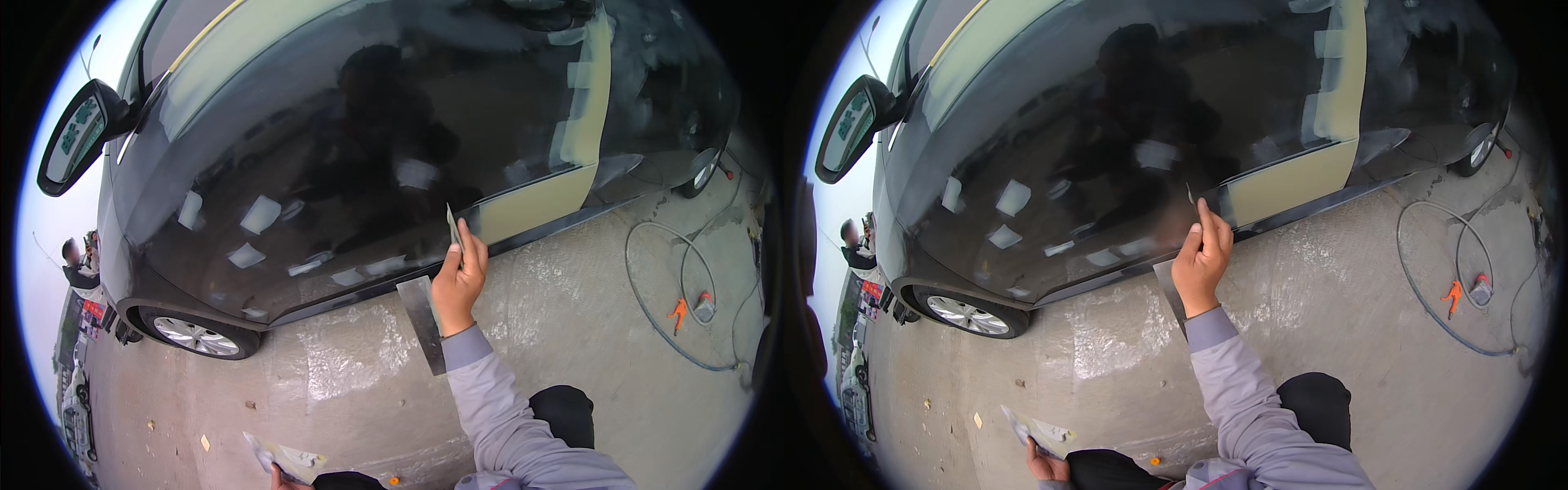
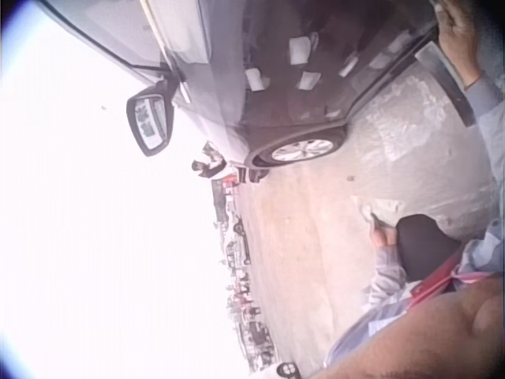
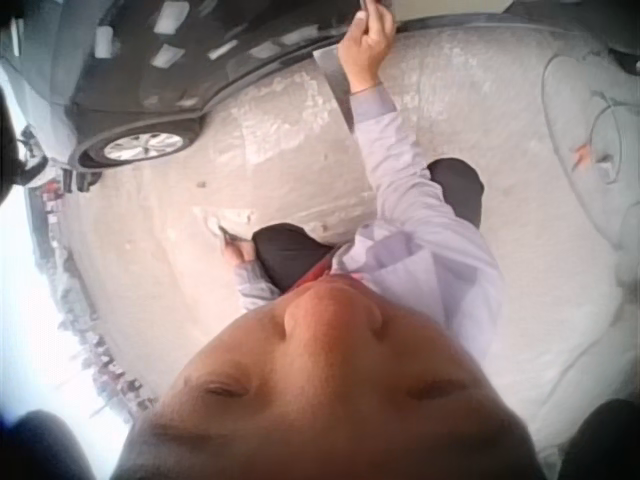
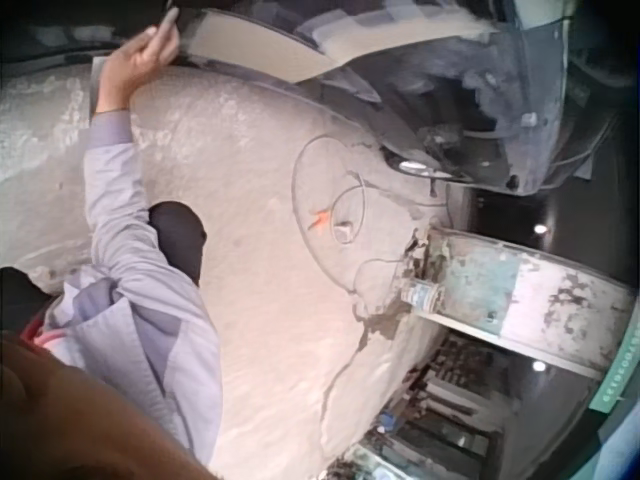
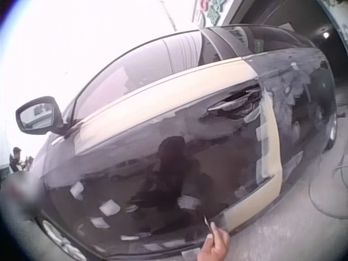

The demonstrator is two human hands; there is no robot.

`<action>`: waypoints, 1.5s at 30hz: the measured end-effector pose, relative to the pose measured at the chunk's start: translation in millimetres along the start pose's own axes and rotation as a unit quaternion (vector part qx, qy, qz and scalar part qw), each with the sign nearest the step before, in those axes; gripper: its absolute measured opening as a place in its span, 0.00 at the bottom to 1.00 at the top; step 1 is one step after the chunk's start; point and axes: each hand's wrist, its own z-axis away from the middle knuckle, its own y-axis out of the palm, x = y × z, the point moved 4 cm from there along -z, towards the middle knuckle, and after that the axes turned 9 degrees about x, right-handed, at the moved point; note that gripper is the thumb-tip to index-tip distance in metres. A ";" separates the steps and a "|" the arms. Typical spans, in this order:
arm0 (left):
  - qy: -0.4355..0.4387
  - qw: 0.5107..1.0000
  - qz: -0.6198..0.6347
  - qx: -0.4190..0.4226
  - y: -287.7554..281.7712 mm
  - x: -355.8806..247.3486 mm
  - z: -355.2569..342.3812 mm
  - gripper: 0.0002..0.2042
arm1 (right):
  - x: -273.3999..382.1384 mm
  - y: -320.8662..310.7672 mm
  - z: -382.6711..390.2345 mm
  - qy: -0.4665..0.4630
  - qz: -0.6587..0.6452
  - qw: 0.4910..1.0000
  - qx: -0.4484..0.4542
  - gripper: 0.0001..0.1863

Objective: The person mixes a gray paste with a hardener on a metal mixing board, then uses a spreader to apply the filler to several spots on the side of a black car. The person works along the lower door panel and side mirror area, smoothing the material into place.

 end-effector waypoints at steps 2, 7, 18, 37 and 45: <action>0.001 1.000 0.013 0.006 3.5 0.9 -0.3 0.26 | 25.0 5.6 -24.9 -0.138 0.122 0.983 0.007 0.26; 0.011 0.998 0.062 0.031 12.1 -1.1 6.1 0.26 | 46.2 15.2 -71.7 -0.296 0.247 0.922 0.023 0.32; -0.029 0.997 0.045 -0.046 17.1 -3.5 8.7 0.27 | 25.8 38.5 -62.6 -0.331 0.294 0.893 0.084 0.32; -0.028 0.998 0.043 -0.047 27.2 1.3 8.1 0.25 | 31.4 33.3 -61.3 -0.320 0.285 0.897 0.106 0.32; -0.029 0.997 0.064 -0.012 25.5 2.6 8.8 0.25 | 54.1 1.6 -73.9 -0.329 0.250 0.895 0.171 0.30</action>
